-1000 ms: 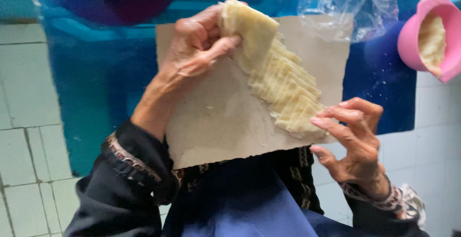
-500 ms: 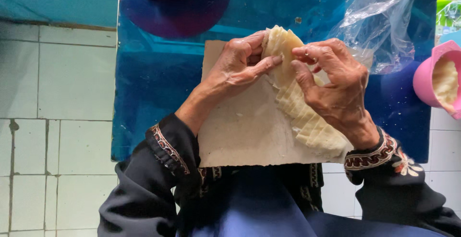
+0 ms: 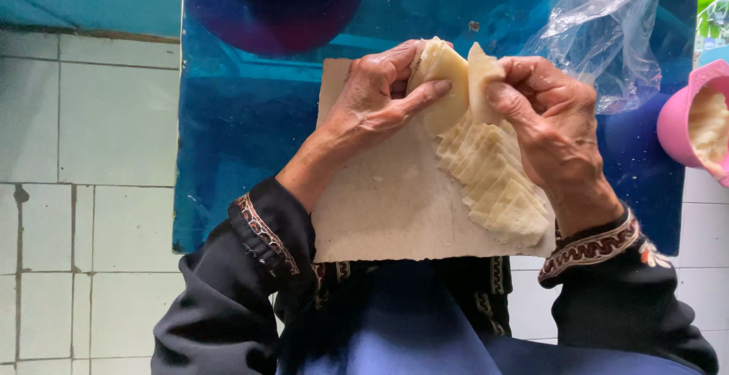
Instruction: The person cuts a flat sheet of dough with a knife on a cardboard board, then peels the cut slices apart by hand and arranges them in an overlapping stack on the board. They briefly handle a plastic bag covering a dough ball and reach into a pink bowl of dough.
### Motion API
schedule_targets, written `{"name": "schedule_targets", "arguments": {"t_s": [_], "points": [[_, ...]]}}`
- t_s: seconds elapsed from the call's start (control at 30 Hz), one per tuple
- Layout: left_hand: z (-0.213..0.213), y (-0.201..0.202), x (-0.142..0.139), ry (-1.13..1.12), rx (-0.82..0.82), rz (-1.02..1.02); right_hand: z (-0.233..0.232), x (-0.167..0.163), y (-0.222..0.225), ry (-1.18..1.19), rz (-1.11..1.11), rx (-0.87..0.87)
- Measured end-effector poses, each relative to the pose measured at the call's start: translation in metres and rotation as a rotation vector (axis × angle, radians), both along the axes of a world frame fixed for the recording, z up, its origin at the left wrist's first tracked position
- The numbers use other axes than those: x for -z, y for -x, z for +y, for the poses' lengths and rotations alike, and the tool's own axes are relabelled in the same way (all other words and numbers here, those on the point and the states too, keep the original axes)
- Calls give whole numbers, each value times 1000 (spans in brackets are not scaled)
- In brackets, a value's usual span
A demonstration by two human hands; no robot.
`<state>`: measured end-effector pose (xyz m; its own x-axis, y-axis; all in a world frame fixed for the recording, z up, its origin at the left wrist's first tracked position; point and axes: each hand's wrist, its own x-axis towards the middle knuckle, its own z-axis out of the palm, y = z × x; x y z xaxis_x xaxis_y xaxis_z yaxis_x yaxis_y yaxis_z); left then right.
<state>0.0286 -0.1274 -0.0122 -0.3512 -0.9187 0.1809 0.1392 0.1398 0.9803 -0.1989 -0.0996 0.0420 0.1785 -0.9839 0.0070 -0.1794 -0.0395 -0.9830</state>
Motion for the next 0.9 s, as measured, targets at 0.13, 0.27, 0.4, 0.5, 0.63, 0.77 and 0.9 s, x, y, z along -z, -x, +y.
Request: {"name": "schedule_targets", "arguments": {"t_s": [0.13,0.27,0.4,0.5,0.63,0.77,0.9], "points": [[0,0,1,-14,2,-11,0,-3,16,-196,-306,-48],[1,-1,3,-48,22,45,10,-7,33,-260,-394,-37],[1,-1,5,-44,44,85,27,-12,51,-249,-364,13],[0,-1,8,-25,57,98,42,-15,62,-207,-262,54],[2,-4,16,22,82,110,71,-22,75,97,139,129],[3,-9,20,65,73,35,98,-21,81,513,708,2],[5,-11,14,90,70,-2,117,-3,76,638,784,-69]]}}
